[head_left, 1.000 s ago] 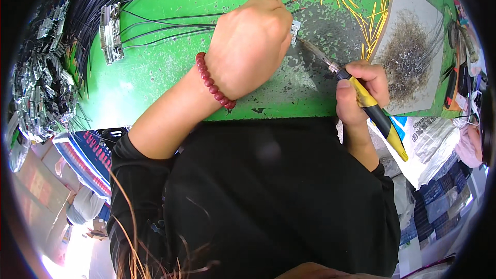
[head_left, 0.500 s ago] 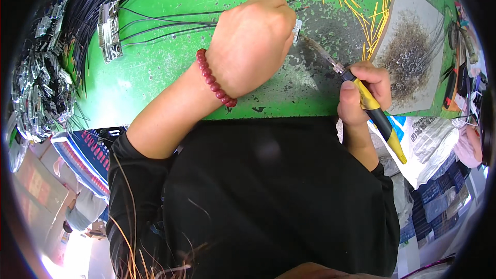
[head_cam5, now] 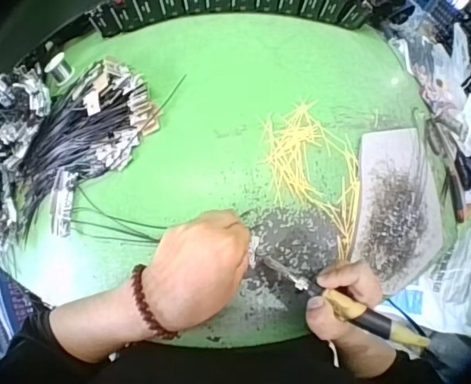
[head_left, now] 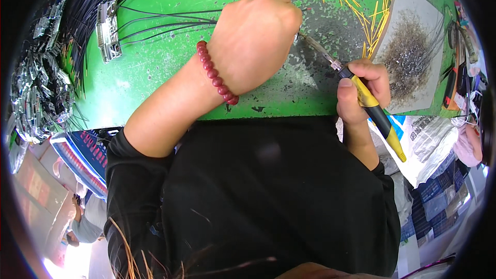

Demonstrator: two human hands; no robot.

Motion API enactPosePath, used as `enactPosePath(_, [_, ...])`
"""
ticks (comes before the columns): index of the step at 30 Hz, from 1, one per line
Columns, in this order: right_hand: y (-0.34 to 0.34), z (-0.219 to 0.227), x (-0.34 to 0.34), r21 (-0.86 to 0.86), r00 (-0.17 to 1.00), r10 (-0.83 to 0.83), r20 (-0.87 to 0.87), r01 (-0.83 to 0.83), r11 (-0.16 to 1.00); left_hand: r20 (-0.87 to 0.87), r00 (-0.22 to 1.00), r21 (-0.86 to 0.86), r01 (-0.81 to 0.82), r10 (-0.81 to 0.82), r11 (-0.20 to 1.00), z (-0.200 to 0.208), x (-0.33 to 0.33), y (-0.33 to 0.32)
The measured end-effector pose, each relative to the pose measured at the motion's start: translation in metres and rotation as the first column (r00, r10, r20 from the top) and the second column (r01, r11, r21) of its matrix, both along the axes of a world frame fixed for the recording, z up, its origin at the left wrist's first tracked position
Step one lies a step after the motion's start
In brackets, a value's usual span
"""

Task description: The person solders wires onto small circuit boards using a soldering iron, attaches wiring inside a toy car body shell, places assembled parts into a plastic crate, and solders additional wires onto circuit boards.

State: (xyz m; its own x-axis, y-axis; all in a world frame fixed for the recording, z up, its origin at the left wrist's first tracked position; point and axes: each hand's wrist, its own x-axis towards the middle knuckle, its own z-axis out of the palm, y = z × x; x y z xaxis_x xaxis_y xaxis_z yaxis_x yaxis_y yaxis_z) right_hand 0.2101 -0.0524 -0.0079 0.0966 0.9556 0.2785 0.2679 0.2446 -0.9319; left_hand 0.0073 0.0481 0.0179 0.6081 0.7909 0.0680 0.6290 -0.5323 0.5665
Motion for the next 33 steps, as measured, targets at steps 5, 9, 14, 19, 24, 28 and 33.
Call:
enactPosePath(5, [0.001, 0.006, 0.002, -0.066, 0.997, 0.032, 0.077, -0.027, 0.997, -0.041, 0.999, 0.003, 0.012, -0.012, 1.000, 0.002, 0.000, 0.001])
enactPosePath(9, [-0.004, 0.001, 0.002, -0.021, 1.000, 0.006, -0.020, -0.006, 1.000, -0.061, 0.998, 0.000, 0.022, -0.022, 1.000, 0.002, 0.000, 0.002])
enactPosePath(14, [-0.009, -0.005, 0.006, 0.036, 0.993, -0.010, -0.120, 0.014, 0.999, -0.052, 0.999, 0.002, 0.012, -0.012, 1.000, 0.002, 0.001, 0.001])
enactPosePath(19, [-0.001, 0.006, -0.007, -0.052, 0.978, -0.084, -0.191, 0.075, 0.996, -0.060, 0.998, 0.023, 0.030, -0.029, 0.999, 0.002, 0.001, 0.003])
enactPosePath(24, [0.025, 0.019, -0.013, -0.169, 0.999, -0.023, -0.049, 0.014, 0.986, -0.012, 0.999, 0.006, 0.049, -0.049, 0.999, 0.002, -0.004, 0.006])
enactPosePath(28, [0.050, 0.013, -0.017, -0.184, 0.998, -0.070, 0.003, 0.069, 0.980, 0.128, 0.988, -0.070, 0.097, -0.088, 0.993, 0.003, -0.008, 0.011])
enactPosePath(33, [0.071, 0.013, -0.029, -0.158, 0.998, 0.056, 0.011, -0.054, 0.986, 0.219, 0.969, -0.028, 0.121, -0.112, 0.992, 0.005, -0.012, 0.013])
